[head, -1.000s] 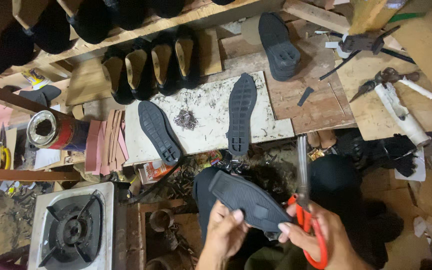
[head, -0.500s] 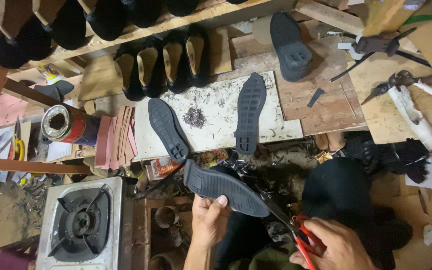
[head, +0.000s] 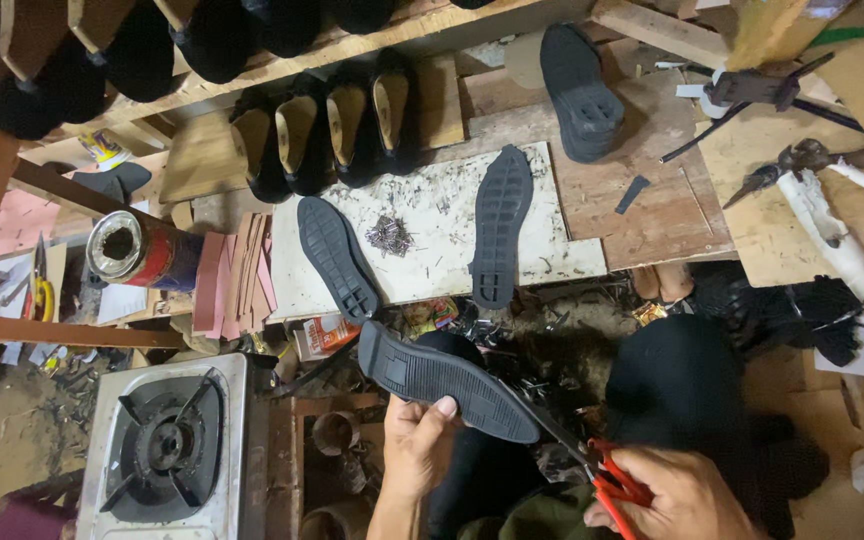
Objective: The person trims the edges of black shoe soles using red-handled scissors. They hold each sole in one hand and cut along the perimeter with the other, then place the trimmed sole on the workbench.
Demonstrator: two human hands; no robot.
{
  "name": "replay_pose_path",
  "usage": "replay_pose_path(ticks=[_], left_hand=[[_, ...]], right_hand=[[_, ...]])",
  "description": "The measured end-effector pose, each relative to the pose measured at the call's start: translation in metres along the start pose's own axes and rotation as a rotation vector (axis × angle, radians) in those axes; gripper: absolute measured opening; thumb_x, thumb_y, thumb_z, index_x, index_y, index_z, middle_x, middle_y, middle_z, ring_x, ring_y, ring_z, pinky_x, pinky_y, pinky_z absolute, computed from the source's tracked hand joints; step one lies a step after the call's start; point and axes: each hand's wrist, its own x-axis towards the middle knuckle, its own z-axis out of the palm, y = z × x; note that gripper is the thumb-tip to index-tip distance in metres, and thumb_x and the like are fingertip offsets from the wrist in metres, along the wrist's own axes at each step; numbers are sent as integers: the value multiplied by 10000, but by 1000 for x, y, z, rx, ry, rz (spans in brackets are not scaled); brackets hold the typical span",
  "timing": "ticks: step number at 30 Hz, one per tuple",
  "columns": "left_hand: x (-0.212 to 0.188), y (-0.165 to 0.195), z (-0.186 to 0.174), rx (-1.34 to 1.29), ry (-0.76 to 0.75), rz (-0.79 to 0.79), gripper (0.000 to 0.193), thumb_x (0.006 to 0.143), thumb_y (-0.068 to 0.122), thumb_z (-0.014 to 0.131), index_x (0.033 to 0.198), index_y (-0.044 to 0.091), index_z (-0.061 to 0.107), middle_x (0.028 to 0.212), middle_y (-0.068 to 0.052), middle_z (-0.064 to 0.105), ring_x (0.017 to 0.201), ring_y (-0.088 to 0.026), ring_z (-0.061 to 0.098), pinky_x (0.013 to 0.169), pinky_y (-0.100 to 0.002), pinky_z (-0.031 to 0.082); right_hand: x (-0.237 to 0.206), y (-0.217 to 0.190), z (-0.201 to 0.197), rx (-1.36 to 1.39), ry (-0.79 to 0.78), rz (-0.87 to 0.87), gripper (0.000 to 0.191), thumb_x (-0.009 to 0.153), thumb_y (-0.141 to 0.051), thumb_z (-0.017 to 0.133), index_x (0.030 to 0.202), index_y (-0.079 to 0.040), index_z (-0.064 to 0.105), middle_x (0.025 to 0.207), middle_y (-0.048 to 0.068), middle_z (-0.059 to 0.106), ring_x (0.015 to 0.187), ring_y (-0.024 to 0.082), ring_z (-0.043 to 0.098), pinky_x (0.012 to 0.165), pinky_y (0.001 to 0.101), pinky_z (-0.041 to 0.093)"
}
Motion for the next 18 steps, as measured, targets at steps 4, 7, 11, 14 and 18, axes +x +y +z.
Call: replay_pose_path(ticks=[4, 7, 11, 14, 18], left_hand=[[-3, -5, 2, -9, -32, -19, 387, 932, -50, 624, 1297, -18, 500, 1126, -181, 703, 946, -263, 703, 799, -405, 580], [-4, -5, 3, 8, -16, -91, 392, 918, -51, 618, 1290, -6, 506, 1123, -179, 707, 962, -275, 711, 814, -420, 586], [-5, -4, 2, 22, -16, -115, 400, 919, -59, 621, 1300, -5, 512, 1130, -181, 708, 969, -291, 707, 820, -436, 576], [-6, -4, -3, 33, -2, -123, 409, 901, -56, 617, 1295, -5, 518, 1153, -168, 700, 1029, -275, 710, 894, -429, 584], [-6, -5, -11, 49, -17, -125, 423, 906, -67, 629, 1312, -20, 522, 1163, -173, 692, 1017, -264, 692, 881, -413, 561]], right_hand=[[10, -34, -10, -13, 34, 108, 619, 543, -288, 1018, 1069, -109, 746, 710, 55, 709, 531, 205, 697, 500, 323, 581], [16, -52, -20, -37, 43, 38, 596, 542, -277, 998, 1044, -89, 738, 757, 46, 740, 590, 203, 729, 533, 322, 579], [16, -52, -22, -49, 3, 54, 639, 543, -334, 1031, 1067, -105, 745, 733, 55, 745, 629, 222, 756, 541, 333, 586], [13, -40, -16, -23, 27, -4, 593, 524, -308, 1015, 1017, -98, 759, 717, 61, 744, 551, 196, 761, 510, 326, 586], [7, -24, -14, 42, -15, 0, 550, 582, -304, 1007, 1036, -107, 766, 715, 40, 754, 572, 154, 765, 513, 296, 601]])
